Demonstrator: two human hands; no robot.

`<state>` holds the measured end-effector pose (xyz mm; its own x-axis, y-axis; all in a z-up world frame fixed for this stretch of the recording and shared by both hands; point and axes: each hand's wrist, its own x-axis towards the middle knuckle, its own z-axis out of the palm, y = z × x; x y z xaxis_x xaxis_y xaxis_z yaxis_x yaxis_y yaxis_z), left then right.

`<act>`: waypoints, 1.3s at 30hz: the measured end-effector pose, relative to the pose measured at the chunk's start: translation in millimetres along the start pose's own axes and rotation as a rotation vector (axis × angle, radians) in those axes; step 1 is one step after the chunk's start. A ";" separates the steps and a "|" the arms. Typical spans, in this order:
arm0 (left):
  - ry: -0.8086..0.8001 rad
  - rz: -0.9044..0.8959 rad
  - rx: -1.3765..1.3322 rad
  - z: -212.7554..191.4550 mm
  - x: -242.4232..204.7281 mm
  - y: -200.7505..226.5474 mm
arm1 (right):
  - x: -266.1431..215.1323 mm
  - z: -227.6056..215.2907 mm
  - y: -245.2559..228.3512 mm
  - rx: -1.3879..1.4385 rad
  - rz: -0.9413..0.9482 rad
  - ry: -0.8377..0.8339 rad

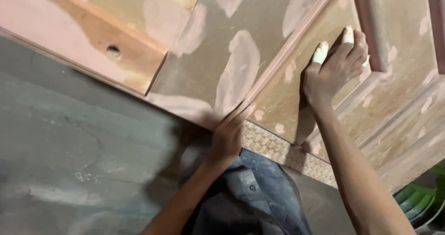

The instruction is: The person sands the surface of a large wooden door using a sanding block. They move the block back and forth across the flat panels and along the raised edges, applying even pressure to smooth the wood.

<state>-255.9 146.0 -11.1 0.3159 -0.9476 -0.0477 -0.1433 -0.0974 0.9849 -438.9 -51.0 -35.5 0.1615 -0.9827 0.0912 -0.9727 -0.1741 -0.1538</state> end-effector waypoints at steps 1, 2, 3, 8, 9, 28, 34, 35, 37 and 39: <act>-0.052 -0.022 0.012 5.6 14.7 0.1 | -0.2 0.5 -0.6 -0.001 -0.017 0.012; -0.103 -0.044 0.024 12.9 30.7 0.2 | 1.0 1.4 -0.8 -0.002 -0.035 0.024; -0.086 -0.036 0.017 21.2 43.6 0.6 | 0.3 2.8 -0.3 -0.001 -0.032 0.023; 0.024 -0.114 -0.010 -12.7 -31.2 -3.7 | -1.7 7.6 10.6 -0.002 -0.036 0.000; 0.003 -0.157 0.014 -31.4 -57.0 -4.3 | -3.6 9.0 14.1 -0.006 -0.050 -0.003; 0.081 -0.021 -0.080 5.0 -18.4 -12.4 | -3.6 13.9 11.7 0.024 -0.112 0.046; 0.113 0.012 -0.005 -8.7 -43.6 -4.2 | 0.6 8.8 8.0 -0.006 -0.137 0.059; 0.108 0.020 -0.018 -4.8 -38.8 -5.2 | -0.8 8.7 8.9 0.030 -0.141 0.055; 0.088 0.004 -0.003 10.3 -20.1 -4.2 | -2.6 9.6 10.9 0.001 -0.140 0.047; 0.080 0.017 0.006 11.0 -17.9 -3.1 | -1.1 11.9 13.6 -0.011 -0.139 0.046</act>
<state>-271.4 159.9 -15.1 0.3870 -0.9219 -0.0172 -0.1548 -0.0834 0.9844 -450.3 -53.1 -49.4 0.2872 -0.9451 0.1561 -0.9433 -0.3074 -0.1253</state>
